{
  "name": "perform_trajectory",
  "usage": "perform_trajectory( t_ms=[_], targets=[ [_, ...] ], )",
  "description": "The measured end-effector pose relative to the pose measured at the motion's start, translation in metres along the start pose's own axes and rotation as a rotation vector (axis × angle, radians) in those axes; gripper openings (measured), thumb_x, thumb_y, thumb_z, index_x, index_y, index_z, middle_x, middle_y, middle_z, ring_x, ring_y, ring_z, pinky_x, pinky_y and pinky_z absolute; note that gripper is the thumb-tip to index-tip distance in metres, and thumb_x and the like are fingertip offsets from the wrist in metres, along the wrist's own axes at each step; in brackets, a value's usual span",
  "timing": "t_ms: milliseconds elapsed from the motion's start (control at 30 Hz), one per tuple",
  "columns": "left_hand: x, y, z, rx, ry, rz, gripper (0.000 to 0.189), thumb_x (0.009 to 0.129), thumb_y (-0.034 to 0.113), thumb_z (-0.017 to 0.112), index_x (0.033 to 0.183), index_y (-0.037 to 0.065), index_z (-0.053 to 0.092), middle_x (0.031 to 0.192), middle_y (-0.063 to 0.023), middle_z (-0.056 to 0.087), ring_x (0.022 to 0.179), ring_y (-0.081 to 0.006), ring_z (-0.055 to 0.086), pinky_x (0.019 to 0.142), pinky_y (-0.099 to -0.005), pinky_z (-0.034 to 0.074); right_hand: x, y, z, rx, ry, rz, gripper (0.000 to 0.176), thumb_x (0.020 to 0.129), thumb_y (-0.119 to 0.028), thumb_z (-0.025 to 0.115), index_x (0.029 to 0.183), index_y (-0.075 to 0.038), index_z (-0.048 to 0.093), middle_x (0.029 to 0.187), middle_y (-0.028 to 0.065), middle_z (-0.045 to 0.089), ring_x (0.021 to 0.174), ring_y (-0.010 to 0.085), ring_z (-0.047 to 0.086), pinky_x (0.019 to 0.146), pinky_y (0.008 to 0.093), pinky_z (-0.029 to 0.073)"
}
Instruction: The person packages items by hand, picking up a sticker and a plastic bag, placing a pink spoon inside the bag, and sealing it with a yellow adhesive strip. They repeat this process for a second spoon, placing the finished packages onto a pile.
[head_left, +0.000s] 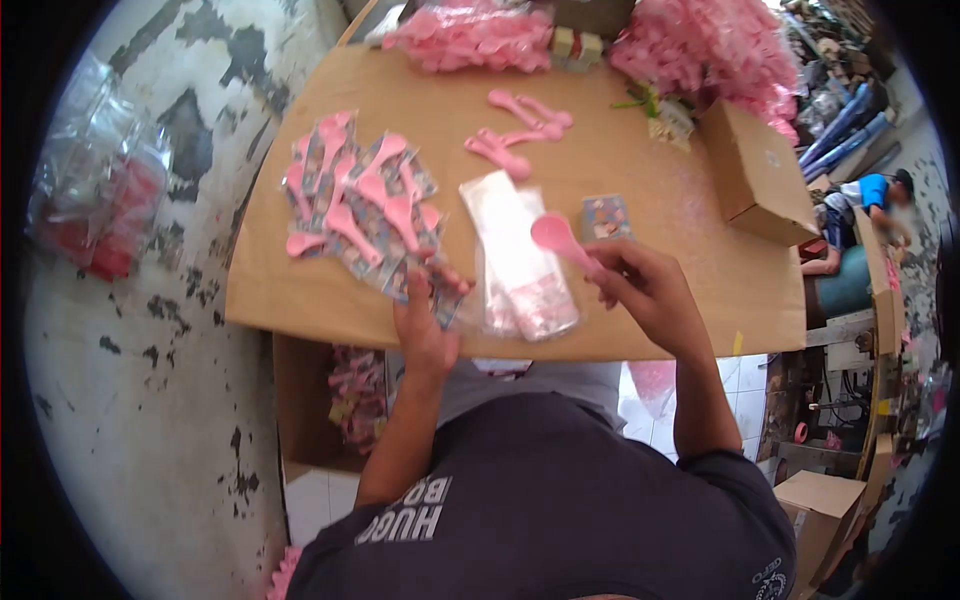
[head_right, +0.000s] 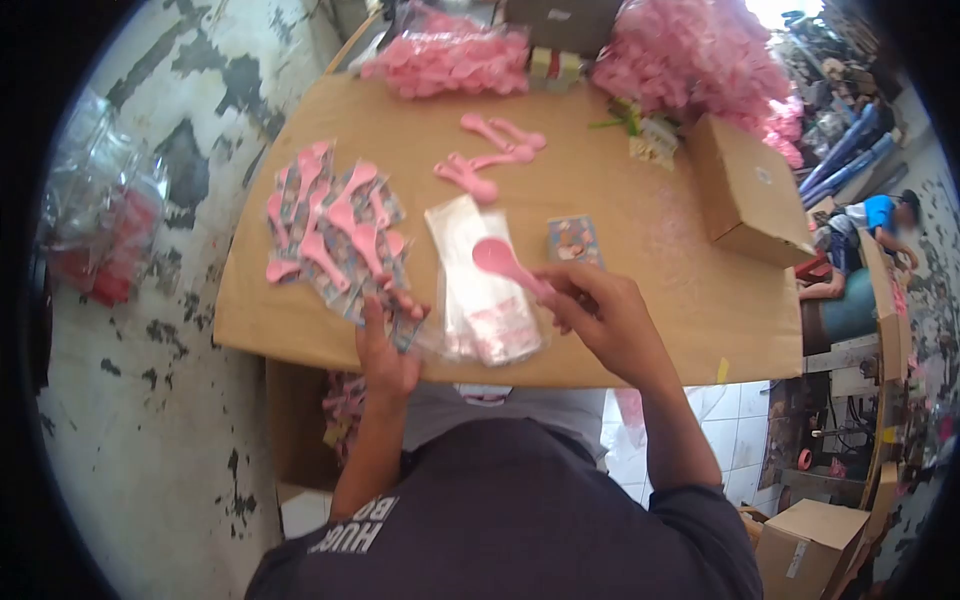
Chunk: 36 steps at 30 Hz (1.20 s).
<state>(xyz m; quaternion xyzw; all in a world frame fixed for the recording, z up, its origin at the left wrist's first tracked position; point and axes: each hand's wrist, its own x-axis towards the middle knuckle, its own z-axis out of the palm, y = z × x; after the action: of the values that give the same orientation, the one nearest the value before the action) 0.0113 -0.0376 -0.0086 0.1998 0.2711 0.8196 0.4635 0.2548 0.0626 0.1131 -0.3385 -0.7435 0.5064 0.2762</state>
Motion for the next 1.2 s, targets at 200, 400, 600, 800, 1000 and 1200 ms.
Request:
perform_trajectory(
  t_ms=[200,400,600,800,1000,1200],
  targets=[
    [0.006,0.005,0.005,-0.192,0.091,-0.002,0.040,0.106,0.039,0.056,0.131,0.008,0.052,0.097,-0.0037,0.060,0.091,-0.0160,0.061,0.108,-0.0410,0.048,-0.062,0.039,0.040,0.244,-0.121,0.271,0.023,0.099,-0.008,0.068,0.118,0.003,0.069,0.091,0.0034,0.070,0.078,0.0071,0.062,0.068,0.0229,0.052],
    [0.005,0.008,0.009,-0.189,0.060,0.108,0.045,0.105,0.045,0.054,0.132,0.008,0.051,0.098,-0.0056,0.062,0.090,-0.0173,0.064,0.108,-0.0466,0.048,-0.068,0.035,0.044,0.206,-0.153,0.301,0.022,0.100,-0.008,0.066,0.118,0.002,0.069,0.088,0.0031,0.070,0.073,0.0075,0.064,0.068,0.0241,0.053],
    [-0.014,0.004,0.040,-0.044,-0.030,0.053,0.049,0.105,0.047,0.054,0.135,0.009,0.049,0.099,-0.0057,0.061,0.093,-0.0169,0.063,0.111,-0.0442,0.047,-0.049,0.033,0.058,0.326,-0.160,0.241,0.024,0.100,-0.005,0.063,0.123,0.003,0.066,0.095,0.0053,0.071,0.079,0.0091,0.065,0.073,0.0254,0.055],
    [-0.024,-0.002,0.053,-0.098,-0.051,-0.072,0.051,0.105,0.047,0.053,0.137,0.009,0.046,0.098,-0.0059,0.060,0.092,-0.0181,0.063,0.109,-0.0445,0.049,-0.042,0.033,0.080,0.570,-0.111,0.116,0.024,0.100,-0.001,0.062,0.124,0.004,0.060,0.105,0.0068,0.070,0.086,0.0092,0.066,0.076,0.0253,0.055],
    [-0.033,-0.013,0.058,-0.230,-0.083,-0.252,0.046,0.108,0.040,0.050,0.137,0.005,0.044,0.099,-0.0091,0.060,0.093,-0.0199,0.065,0.100,-0.0425,0.055,-0.038,0.052,0.094,0.479,0.083,0.085,0.020,0.095,-0.002,0.070,0.108,-0.002,0.055,0.098,0.0013,0.065,0.087,0.0055,0.064,0.074,0.0207,0.052],
    [-0.029,-0.011,0.051,-0.254,-0.121,-0.328,0.039,0.110,0.030,0.048,0.137,0.002,0.043,0.101,-0.0125,0.062,0.095,-0.0232,0.068,0.093,-0.0418,0.060,-0.040,0.054,0.102,0.369,0.210,-0.005,0.030,0.089,0.001,0.075,0.112,-0.002,0.057,0.092,0.0005,0.064,0.082,0.0047,0.062,0.067,0.0194,0.048]
  ],
)
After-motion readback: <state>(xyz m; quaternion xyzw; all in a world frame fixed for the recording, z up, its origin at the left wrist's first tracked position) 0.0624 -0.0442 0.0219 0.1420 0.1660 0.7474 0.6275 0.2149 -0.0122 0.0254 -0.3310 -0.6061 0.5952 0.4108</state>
